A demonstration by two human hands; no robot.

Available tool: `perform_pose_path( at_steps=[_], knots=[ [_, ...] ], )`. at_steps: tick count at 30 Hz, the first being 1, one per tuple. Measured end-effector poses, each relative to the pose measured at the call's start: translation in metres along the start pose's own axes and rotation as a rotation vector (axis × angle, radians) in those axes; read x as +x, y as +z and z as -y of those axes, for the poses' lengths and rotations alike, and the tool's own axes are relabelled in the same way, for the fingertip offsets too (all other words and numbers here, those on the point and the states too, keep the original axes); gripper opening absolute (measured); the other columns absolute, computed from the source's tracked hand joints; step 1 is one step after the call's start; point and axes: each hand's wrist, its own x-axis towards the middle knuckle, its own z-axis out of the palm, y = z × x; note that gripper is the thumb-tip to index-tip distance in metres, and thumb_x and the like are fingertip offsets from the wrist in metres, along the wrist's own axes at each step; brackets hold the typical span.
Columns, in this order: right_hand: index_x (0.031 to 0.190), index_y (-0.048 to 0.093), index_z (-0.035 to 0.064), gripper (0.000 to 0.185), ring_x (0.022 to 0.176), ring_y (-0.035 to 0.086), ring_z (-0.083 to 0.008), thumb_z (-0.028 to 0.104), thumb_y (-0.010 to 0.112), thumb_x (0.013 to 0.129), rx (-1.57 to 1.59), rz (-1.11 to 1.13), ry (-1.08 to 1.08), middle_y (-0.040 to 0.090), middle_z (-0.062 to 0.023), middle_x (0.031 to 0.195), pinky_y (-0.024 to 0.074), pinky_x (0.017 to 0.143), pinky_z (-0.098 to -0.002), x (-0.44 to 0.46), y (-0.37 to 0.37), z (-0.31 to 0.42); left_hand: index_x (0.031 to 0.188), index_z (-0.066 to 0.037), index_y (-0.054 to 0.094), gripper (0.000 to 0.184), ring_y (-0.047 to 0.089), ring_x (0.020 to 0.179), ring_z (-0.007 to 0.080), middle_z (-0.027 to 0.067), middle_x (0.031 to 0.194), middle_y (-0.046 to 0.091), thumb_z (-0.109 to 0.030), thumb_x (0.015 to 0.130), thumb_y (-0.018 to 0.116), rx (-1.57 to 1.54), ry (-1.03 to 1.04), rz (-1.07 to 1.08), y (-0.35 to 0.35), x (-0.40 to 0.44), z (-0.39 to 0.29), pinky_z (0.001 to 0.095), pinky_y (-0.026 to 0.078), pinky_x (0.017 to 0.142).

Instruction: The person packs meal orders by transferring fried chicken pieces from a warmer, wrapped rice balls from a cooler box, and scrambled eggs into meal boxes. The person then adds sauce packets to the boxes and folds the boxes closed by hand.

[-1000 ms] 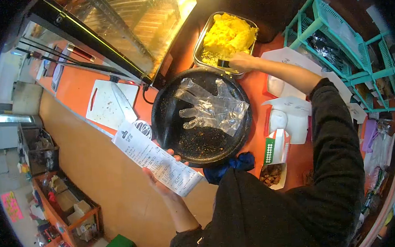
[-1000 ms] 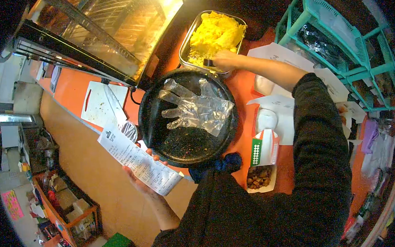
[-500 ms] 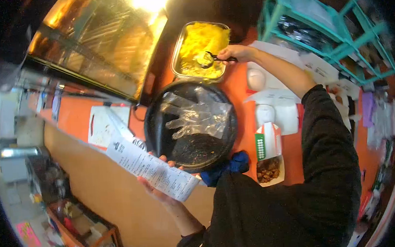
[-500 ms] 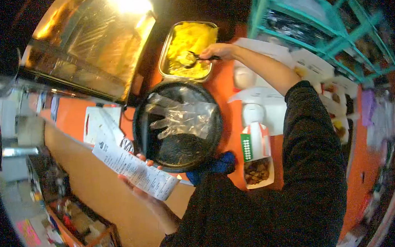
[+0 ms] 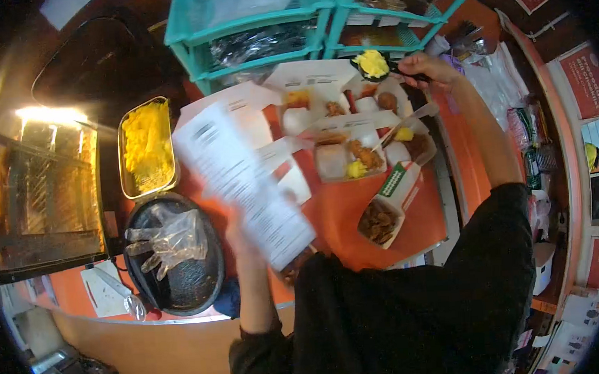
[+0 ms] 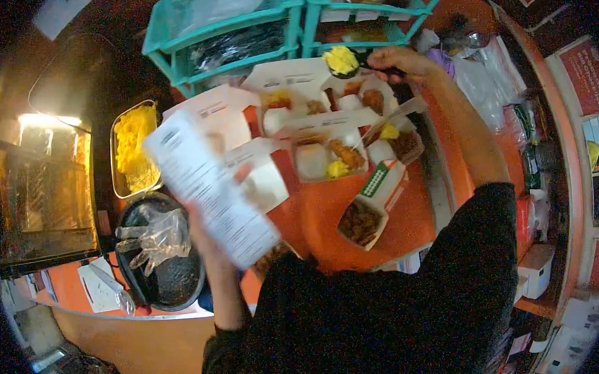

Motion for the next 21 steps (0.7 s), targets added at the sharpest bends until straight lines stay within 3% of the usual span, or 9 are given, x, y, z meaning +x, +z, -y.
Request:
perform_pose_path(
  at_steps=[3,4,6,8,10,11,15,20,21],
  knots=[
    [0.076,0.056,0.0012,0.027,0.04,0.042,-0.0021,0.026,0.05,0.083,0.029,-0.067,0.143,0.049,0.0005,0.052,0.0316,0.037,-0.0152,-0.003,-0.054,-0.057,0.122,0.0,0.03,0.068,0.053,0.081,0.0272,0.0223,0.115,0.042,-0.048,0.077,0.047,0.054,-0.132,0.165,0.041,0.092,0.089,0.0403,0.046,0.072],
    [0.076,0.056,0.0012,0.027,0.04,0.042,-0.0021,0.026,0.05,0.083,0.034,-0.068,0.145,0.049,0.0005,0.052,0.0316,0.037,-0.0152,0.001,-0.068,-0.076,0.121,0.001,0.032,0.065,0.055,0.08,0.0272,0.0206,0.107,0.047,-0.046,0.078,0.046,0.093,-0.285,0.06,0.031,0.119,0.117,0.04,0.046,0.072],
    [0.077,0.057,0.0003,0.027,0.039,0.043,-0.0045,0.025,0.049,0.083,-0.385,-0.052,0.084,0.053,-0.0013,0.054,0.0334,0.037,-0.0187,0.014,-0.092,-0.108,0.116,0.0,0.038,0.06,0.056,0.077,0.0249,0.0158,0.099,0.053,-0.047,0.08,0.044,0.256,-0.278,0.133,0.05,0.161,0.159,0.0398,0.047,0.071],
    [0.074,0.058,-0.0011,0.025,0.038,0.045,-0.0101,0.022,0.05,0.081,-0.515,-0.077,0.07,0.054,-0.0062,0.053,0.0367,0.039,-0.0242,0.027,-0.096,-0.122,0.114,-0.002,0.041,0.055,0.056,0.074,0.0236,0.0111,0.092,0.054,-0.046,0.082,0.041,0.304,-0.44,-0.063,0.053,0.178,0.189,0.0389,0.047,0.07],
    [0.071,0.057,-0.0036,0.024,0.042,0.05,-0.0195,0.019,0.052,0.076,-0.99,-0.018,-0.089,0.054,-0.0121,0.054,0.04,0.042,-0.0288,0.037,-0.098,-0.13,0.112,-0.003,0.042,0.052,0.056,0.073,0.0231,0.0099,0.088,0.053,-0.046,0.082,0.04,0.199,-0.456,-0.109,0.057,0.167,0.199,0.0383,0.047,0.069],
    [0.067,0.057,-0.004,0.021,0.051,0.054,-0.0287,0.016,0.053,0.07,-1.125,-0.114,-0.392,0.054,-0.0164,0.057,0.0436,0.047,-0.0336,0.046,-0.098,-0.148,0.111,-0.004,0.043,0.05,0.056,0.073,0.0225,0.0088,0.084,0.053,-0.045,0.083,0.04,0.091,-0.462,-0.143,0.057,0.158,0.202,0.0377,0.048,0.068],
    [0.066,0.056,-0.0036,0.017,0.061,0.057,-0.0314,0.013,0.053,0.068,-1.24,-0.039,-0.27,0.055,-0.0177,0.062,0.0463,0.054,-0.0362,0.046,-0.062,-0.175,0.112,-0.004,0.041,0.054,0.056,0.07,0.024,0.0112,0.084,0.053,-0.049,0.082,0.039,0.203,-0.346,-0.119,0.038,0.134,0.213,0.0371,0.049,0.063],
    [0.073,0.056,-0.0044,0.013,0.066,0.058,-0.0315,0.006,0.05,0.067,-1.402,-0.015,-0.509,0.056,-0.0198,0.071,0.0478,0.057,-0.0393,0.026,-0.042,-0.171,0.114,-0.003,0.039,0.056,0.056,0.069,0.0255,0.0135,0.088,0.052,-0.048,0.082,0.038,0.222,-0.286,-0.168,0.041,0.13,0.216,0.0379,0.049,0.061],
    [0.075,0.055,-0.0045,0.014,0.066,0.059,-0.0317,0.006,0.05,0.068,-1.45,0.053,-0.371,0.055,-0.0194,0.07,0.0483,0.057,-0.0385,0.022,-0.04,-0.168,0.115,-0.002,0.038,0.057,0.056,0.069,0.0257,0.0145,0.091,0.052,-0.048,0.082,0.038,0.226,-0.274,-0.151,0.038,0.129,0.217,0.0382,0.049,0.061]
  ],
)
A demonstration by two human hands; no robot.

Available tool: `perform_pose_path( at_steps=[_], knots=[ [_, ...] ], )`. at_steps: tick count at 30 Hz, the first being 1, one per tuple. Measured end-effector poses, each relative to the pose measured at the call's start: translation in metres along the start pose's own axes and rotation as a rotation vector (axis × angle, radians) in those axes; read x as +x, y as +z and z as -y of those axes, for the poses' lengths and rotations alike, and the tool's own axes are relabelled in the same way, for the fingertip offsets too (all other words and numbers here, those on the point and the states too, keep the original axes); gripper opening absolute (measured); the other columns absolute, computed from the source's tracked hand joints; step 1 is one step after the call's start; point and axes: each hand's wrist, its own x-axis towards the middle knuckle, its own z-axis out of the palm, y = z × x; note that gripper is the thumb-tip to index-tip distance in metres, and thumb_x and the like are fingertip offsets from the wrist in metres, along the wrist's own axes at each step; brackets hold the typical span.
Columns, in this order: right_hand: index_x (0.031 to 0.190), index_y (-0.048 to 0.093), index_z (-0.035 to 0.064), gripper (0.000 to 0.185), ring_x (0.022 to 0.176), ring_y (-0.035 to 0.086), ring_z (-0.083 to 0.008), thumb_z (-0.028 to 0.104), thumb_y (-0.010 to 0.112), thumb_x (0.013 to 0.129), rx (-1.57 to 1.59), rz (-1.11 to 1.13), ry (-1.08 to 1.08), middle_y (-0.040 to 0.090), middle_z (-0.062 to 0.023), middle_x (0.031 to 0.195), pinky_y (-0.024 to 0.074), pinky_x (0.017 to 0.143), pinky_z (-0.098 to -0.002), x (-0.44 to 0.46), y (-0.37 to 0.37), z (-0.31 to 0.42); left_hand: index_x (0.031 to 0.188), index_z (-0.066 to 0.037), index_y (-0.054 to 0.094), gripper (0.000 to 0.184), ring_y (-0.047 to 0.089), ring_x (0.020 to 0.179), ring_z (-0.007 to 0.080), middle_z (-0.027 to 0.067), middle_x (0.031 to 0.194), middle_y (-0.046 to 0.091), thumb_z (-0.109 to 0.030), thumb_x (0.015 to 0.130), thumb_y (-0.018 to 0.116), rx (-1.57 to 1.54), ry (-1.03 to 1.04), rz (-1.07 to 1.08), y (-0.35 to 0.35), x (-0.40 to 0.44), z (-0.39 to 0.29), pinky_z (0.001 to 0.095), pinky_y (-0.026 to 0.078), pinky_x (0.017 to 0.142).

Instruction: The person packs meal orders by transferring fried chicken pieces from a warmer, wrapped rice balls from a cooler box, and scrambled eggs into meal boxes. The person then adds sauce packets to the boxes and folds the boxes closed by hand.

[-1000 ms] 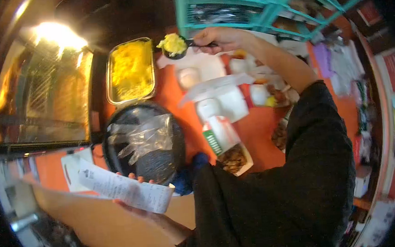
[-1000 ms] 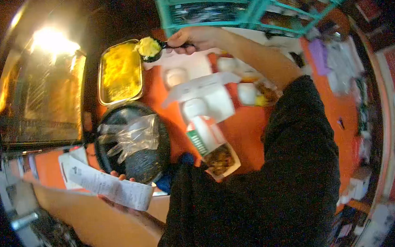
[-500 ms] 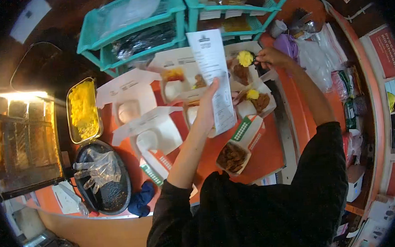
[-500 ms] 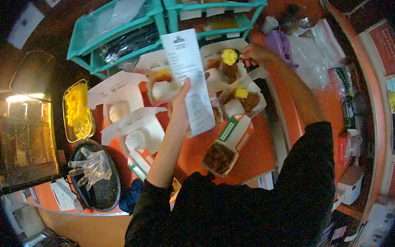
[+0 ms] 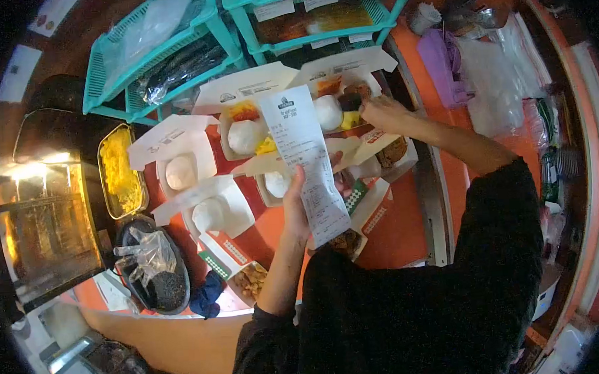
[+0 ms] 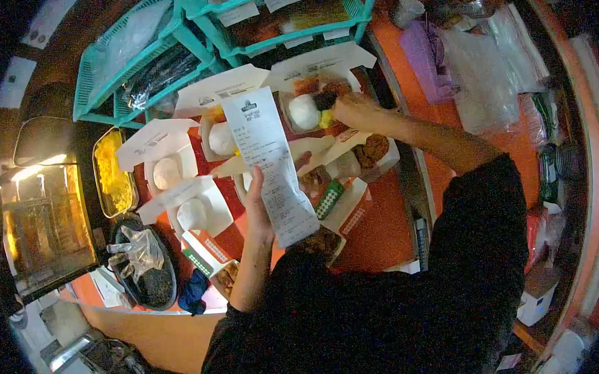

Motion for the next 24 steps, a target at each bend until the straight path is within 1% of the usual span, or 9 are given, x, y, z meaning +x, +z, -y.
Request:
perform_pose_path(
  at_steps=[3,5,7,8,10,13,14,16,24],
  knots=[
    [0.073,0.053,-0.0054,0.012,0.067,0.058,-0.0306,0.006,0.05,0.068,0.011,-0.14,0.19,0.055,-0.0194,0.07,0.0485,0.056,-0.0379,-0.005,0.009,0.001,0.117,-0.002,0.037,0.061,0.056,0.07,0.0262,0.0172,0.099,0.05,-0.051,0.08,0.038,-0.017,0.05,-0.034,0.01,-0.014,-0.013,0.0384,0.049,0.061],
    [0.073,0.054,-0.004,0.011,0.059,0.058,-0.0262,0.005,0.05,0.07,-0.079,-0.306,0.091,0.056,-0.0175,0.067,0.0472,0.049,-0.0362,-0.001,0.011,-0.014,0.12,-0.004,0.035,0.066,0.056,0.069,0.0261,0.0217,0.113,0.043,-0.055,0.078,0.038,-0.143,0.097,0.069,0.008,-0.029,-0.025,0.0409,0.049,0.063],
    [0.074,0.058,0.0016,0.013,0.051,0.056,-0.0175,0.012,0.051,0.074,0.444,-0.547,0.245,0.057,-0.0082,0.056,0.0436,0.044,-0.0291,0.006,-0.019,-0.012,0.123,-0.009,0.033,0.068,0.053,0.068,0.0247,0.0244,0.124,0.032,-0.058,0.076,0.039,-0.326,0.142,0.148,0.01,-0.051,-0.043,0.0458,0.049,0.066],
    [0.074,0.058,0.0016,0.013,0.051,0.056,-0.0175,0.012,0.051,0.074,0.458,-0.55,0.199,0.057,-0.0082,0.056,0.0436,0.044,-0.0291,0.013,-0.044,0.0,0.124,-0.011,0.032,0.069,0.05,0.067,0.0237,0.0248,0.127,0.027,-0.059,0.075,0.04,-0.435,0.163,0.143,0.015,-0.066,-0.054,0.0482,0.048,0.067],
    [0.073,0.058,0.0023,0.017,0.045,0.05,-0.0105,0.017,0.051,0.077,1.029,-0.265,0.259,0.054,-0.0027,0.053,0.0376,0.04,-0.0238,0.035,-0.092,0.038,0.125,-0.011,0.031,0.071,0.048,0.067,0.0237,0.0253,0.127,0.028,-0.059,0.074,0.041,-0.432,0.272,0.16,0.019,-0.092,-0.074,0.048,0.048,0.067],
    [0.076,0.057,0.0024,0.017,0.038,0.041,-0.0035,0.016,0.048,0.081,1.13,-0.193,-0.118,0.049,0.0003,0.051,0.0296,0.034,-0.019,0.098,-0.133,0.117,0.128,-0.012,0.026,0.081,0.047,0.069,0.0248,0.027,0.126,0.028,-0.064,0.069,0.044,-0.38,0.369,0.354,0.01,-0.121,-0.097,0.0481,0.048,0.067],
    [0.078,0.057,0.0017,0.016,0.037,0.039,-0.0044,0.015,0.048,0.08,1.057,-0.204,-0.147,0.051,-0.0008,0.053,0.0313,0.034,-0.0189,0.117,-0.15,0.149,0.129,-0.013,0.023,0.085,0.048,0.069,0.0253,0.0277,0.125,0.028,-0.067,0.067,0.045,-0.362,0.377,0.398,0.009,-0.13,-0.104,0.0483,0.048,0.066],
    [0.088,0.06,0.0038,0.024,0.053,0.052,-0.0102,0.023,0.05,0.079,1.106,-0.137,-0.239,0.057,-0.0053,0.062,0.0408,0.045,-0.0244,0.167,-0.168,0.199,0.129,-0.013,0.022,0.086,0.049,0.07,0.0259,0.028,0.125,0.027,-0.068,0.066,0.045,-0.352,0.42,0.401,0.013,-0.15,-0.112,0.0486,0.048,0.066],
    [0.085,0.061,0.0044,0.024,0.054,0.053,-0.0117,0.025,0.051,0.079,0.664,-0.183,-0.19,0.057,-0.0058,0.061,0.0423,0.048,-0.026,0.294,-0.175,0.32,0.131,-0.012,0.014,0.096,0.052,0.078,0.0289,0.0296,0.125,0.026,-0.07,0.062,0.047,-0.372,0.557,0.52,-0.017,-0.236,-0.159,0.0497,0.044,0.068]
  ],
)
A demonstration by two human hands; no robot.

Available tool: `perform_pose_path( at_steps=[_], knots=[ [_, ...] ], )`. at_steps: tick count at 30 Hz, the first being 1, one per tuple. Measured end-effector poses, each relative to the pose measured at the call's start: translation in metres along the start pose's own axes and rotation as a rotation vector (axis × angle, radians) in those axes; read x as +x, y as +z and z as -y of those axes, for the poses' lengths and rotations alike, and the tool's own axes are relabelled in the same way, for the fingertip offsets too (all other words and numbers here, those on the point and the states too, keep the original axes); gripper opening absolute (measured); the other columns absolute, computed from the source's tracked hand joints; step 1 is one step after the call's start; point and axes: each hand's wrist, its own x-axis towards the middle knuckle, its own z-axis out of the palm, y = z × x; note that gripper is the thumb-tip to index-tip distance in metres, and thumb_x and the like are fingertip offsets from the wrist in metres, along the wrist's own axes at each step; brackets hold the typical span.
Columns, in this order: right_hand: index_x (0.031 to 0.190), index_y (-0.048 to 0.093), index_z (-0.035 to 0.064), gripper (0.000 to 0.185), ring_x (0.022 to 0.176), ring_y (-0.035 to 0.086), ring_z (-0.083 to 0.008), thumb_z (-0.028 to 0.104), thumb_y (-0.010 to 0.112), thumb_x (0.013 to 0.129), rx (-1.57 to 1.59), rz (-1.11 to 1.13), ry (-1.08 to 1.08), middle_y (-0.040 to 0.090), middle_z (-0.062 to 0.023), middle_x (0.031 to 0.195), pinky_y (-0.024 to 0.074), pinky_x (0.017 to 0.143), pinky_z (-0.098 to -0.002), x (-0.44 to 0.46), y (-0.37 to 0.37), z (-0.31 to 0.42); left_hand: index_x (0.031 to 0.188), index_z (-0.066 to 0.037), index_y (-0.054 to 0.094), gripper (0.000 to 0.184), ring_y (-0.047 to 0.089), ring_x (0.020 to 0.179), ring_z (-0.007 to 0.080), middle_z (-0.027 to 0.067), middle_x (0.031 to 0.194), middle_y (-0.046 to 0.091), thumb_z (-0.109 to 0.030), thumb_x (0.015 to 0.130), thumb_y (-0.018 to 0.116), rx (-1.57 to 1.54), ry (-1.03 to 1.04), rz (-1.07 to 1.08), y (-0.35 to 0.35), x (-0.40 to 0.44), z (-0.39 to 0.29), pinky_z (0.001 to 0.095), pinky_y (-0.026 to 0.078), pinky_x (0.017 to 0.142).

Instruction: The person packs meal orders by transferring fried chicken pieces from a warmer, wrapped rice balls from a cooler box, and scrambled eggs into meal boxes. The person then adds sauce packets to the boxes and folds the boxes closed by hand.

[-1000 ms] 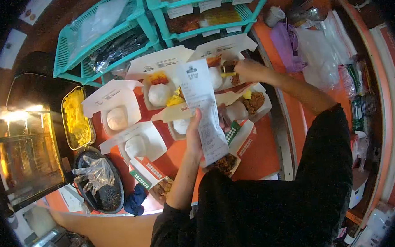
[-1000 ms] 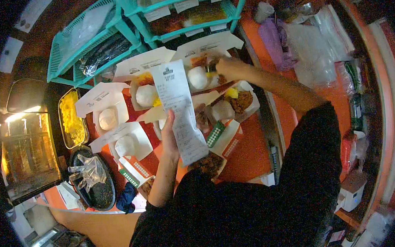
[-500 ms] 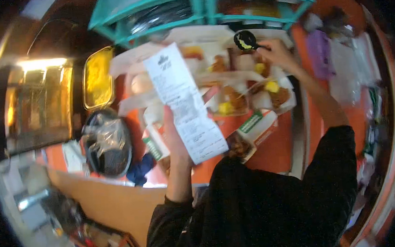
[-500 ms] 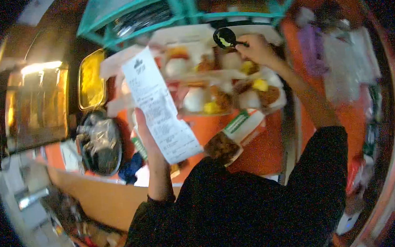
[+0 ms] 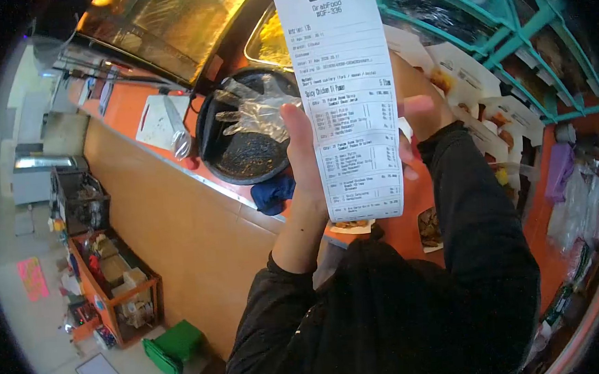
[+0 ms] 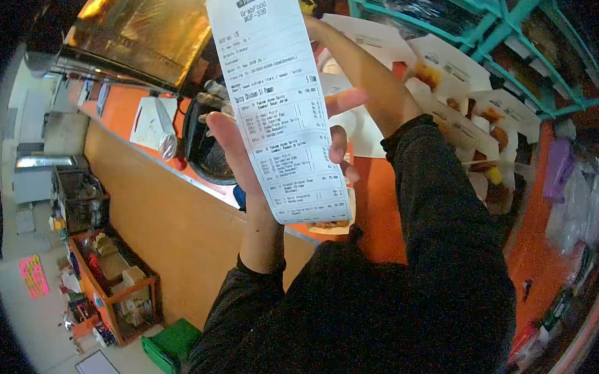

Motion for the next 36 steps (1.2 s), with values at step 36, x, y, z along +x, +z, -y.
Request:
perform_pose_path(
  at_steps=[36],
  knots=[
    [0.107,0.05,0.0025,0.032,0.088,0.055,-0.0158,0.018,0.056,0.079,0.389,-0.345,0.367,0.056,-0.0076,0.098,0.0419,0.08,-0.0284,-0.343,-0.112,-0.079,0.129,-0.006,0.019,0.101,0.053,0.081,0.0359,0.035,0.122,0.026,-0.075,0.059,0.044,-0.233,-0.339,0.321,-0.049,0.052,0.057,0.0496,0.049,0.065]
  ],
)
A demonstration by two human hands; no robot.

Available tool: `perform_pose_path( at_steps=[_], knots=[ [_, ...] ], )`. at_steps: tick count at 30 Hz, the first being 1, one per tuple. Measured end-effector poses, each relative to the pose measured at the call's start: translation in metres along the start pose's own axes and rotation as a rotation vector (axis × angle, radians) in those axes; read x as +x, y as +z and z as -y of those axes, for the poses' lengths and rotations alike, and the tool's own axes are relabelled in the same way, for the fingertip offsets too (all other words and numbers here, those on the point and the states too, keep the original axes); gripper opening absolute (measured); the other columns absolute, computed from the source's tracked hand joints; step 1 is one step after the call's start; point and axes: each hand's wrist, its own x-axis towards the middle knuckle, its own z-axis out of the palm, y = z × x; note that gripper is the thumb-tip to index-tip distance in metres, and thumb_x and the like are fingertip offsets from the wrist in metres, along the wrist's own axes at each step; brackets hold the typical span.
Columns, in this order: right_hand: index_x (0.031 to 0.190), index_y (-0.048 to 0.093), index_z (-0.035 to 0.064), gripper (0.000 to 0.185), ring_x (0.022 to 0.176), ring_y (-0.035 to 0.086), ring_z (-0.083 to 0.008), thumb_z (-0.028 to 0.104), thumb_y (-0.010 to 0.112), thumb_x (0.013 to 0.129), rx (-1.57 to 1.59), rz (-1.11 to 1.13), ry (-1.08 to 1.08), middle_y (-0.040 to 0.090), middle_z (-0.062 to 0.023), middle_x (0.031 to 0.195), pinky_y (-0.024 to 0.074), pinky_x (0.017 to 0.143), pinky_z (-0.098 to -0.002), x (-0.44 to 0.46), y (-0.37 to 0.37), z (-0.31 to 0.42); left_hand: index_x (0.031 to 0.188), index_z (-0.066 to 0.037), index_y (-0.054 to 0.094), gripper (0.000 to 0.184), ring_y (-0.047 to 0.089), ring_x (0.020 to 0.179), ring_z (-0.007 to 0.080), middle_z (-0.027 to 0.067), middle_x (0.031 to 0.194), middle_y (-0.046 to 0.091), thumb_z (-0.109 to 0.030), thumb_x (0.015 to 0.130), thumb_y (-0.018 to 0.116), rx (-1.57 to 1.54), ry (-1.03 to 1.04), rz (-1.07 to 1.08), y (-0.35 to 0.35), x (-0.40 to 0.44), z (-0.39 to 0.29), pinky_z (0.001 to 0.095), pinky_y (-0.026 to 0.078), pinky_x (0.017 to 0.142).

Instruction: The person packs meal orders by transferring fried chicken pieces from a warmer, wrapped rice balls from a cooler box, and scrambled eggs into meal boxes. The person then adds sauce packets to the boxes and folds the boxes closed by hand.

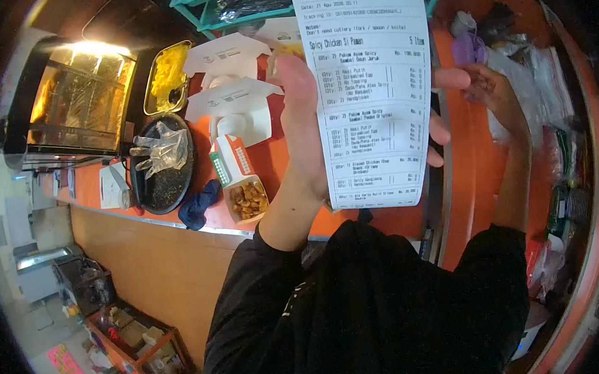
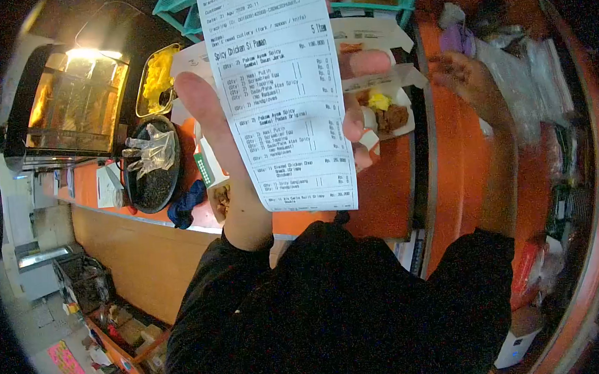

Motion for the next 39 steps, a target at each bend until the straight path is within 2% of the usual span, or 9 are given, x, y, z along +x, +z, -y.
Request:
perform_pose_path(
  at_steps=[6,13,16,19,21,31,34,36,39],
  knots=[
    [0.105,0.051,0.0021,0.034,0.082,0.056,-0.0117,0.014,0.058,0.075,-0.037,0.014,-0.08,0.059,-0.005,0.085,0.0429,0.076,-0.0251,-0.062,0.011,0.008,0.128,-0.006,0.022,0.098,0.051,0.086,0.0365,0.0333,0.123,0.025,-0.075,0.061,0.039,-0.016,-0.089,-0.034,0.003,-0.004,-0.004,0.0495,0.047,0.069],
    [0.102,0.053,0.0021,0.031,0.079,0.056,-0.0112,0.012,0.058,0.073,0.043,-0.111,0.002,0.058,-0.0029,0.08,0.0433,0.075,-0.025,-0.096,0.026,0.023,0.127,-0.005,0.023,0.099,0.052,0.085,0.0352,0.032,0.123,0.026,-0.076,0.061,0.039,-0.025,-0.095,-0.074,0.008,-0.006,-0.007,0.0488,0.048,0.066],
    [0.102,0.053,0.0019,0.03,0.079,0.055,-0.0111,0.01,0.057,0.074,-0.016,-0.119,-0.026,0.058,-0.0029,0.081,0.0437,0.075,-0.0245,-0.104,0.032,0.039,0.125,-0.004,0.028,0.086,0.051,0.089,0.0342,0.0292,0.122,0.03,-0.068,0.069,0.041,-0.006,-0.138,-0.004,0.014,-0.009,-0.011,0.0514,0.045,0.071],
    [0.102,0.053,0.0018,0.029,0.08,0.055,-0.0114,0.011,0.058,0.075,0.043,-0.15,0.023,0.058,-0.0031,0.081,0.0439,0.075,-0.0245,-0.112,0.037,0.045,0.127,-0.004,0.022,0.074,0.057,0.082,0.0291,0.0254,0.119,0.037,-0.059,0.079,0.032,0.062,-0.135,-0.172,0.031,-0.011,-0.014,0.0398,0.052,0.064],
    [0.103,0.053,0.0017,0.031,0.08,0.055,-0.0118,0.013,0.059,0.075,0.085,-0.163,0.02,0.058,-0.0034,0.082,0.0441,0.076,-0.0254,-0.119,0.042,0.046,0.13,-0.004,0.016,0.091,0.056,0.084,0.0307,0.0275,0.124,0.03,-0.073,0.07,0.021,-0.089,-0.137,-0.197,0.029,-0.012,-0.015,0.0408,0.052,0.064],
    [0.104,0.052,0.0003,0.035,0.08,0.056,-0.0136,0.019,0.06,0.075,0.053,-0.253,0.085,0.059,-0.0064,0.083,0.0447,0.076,-0.0276,-0.181,0.063,0.064,0.128,-0.005,0.022,0.08,0.053,0.092,0.0315,0.023,0.124,0.031,-0.065,0.076,0.027,-0.219,-0.193,-0.082,0.035,-0.02,-0.011,0.0472,0.047,0.072],
    [0.103,0.051,-0.0013,0.043,0.08,0.058,-0.0168,0.026,0.064,0.072,0.087,-0.243,0.048,0.059,-0.0092,0.085,0.045,0.075,-0.0297,-0.202,0.078,0.07,0.127,-0.005,0.024,0.078,0.051,0.094,0.0308,0.0211,0.125,0.032,-0.064,0.076,0.03,-0.262,-0.248,-0.106,0.043,-0.017,0.01,0.0485,0.044,0.077],
    [0.099,0.05,-0.0021,0.048,0.082,0.057,-0.02,0.03,0.067,0.068,0.208,-0.318,-0.124,0.059,-0.0114,0.087,0.044,0.077,-0.0324,-0.212,0.088,0.075,0.126,-0.005,0.025,0.079,0.05,0.096,0.0302,0.0204,0.124,0.033,-0.065,0.075,0.033,-0.238,-0.273,-0.188,0.051,-0.01,0.029,0.0482,0.043,0.079],
    [0.094,0.047,-0.0005,0.047,0.085,0.057,-0.0226,0.031,0.069,0.066,0.347,-0.348,-0.313,0.058,-0.0139,0.09,0.0428,0.078,-0.0343,-0.207,0.096,0.083,0.126,-0.005,0.026,0.079,0.049,0.098,0.0301,0.02,0.123,0.034,-0.064,0.074,0.036,-0.2,-0.295,-0.104,0.046,0.003,0.048,0.0482,0.042,0.08]
  ],
)
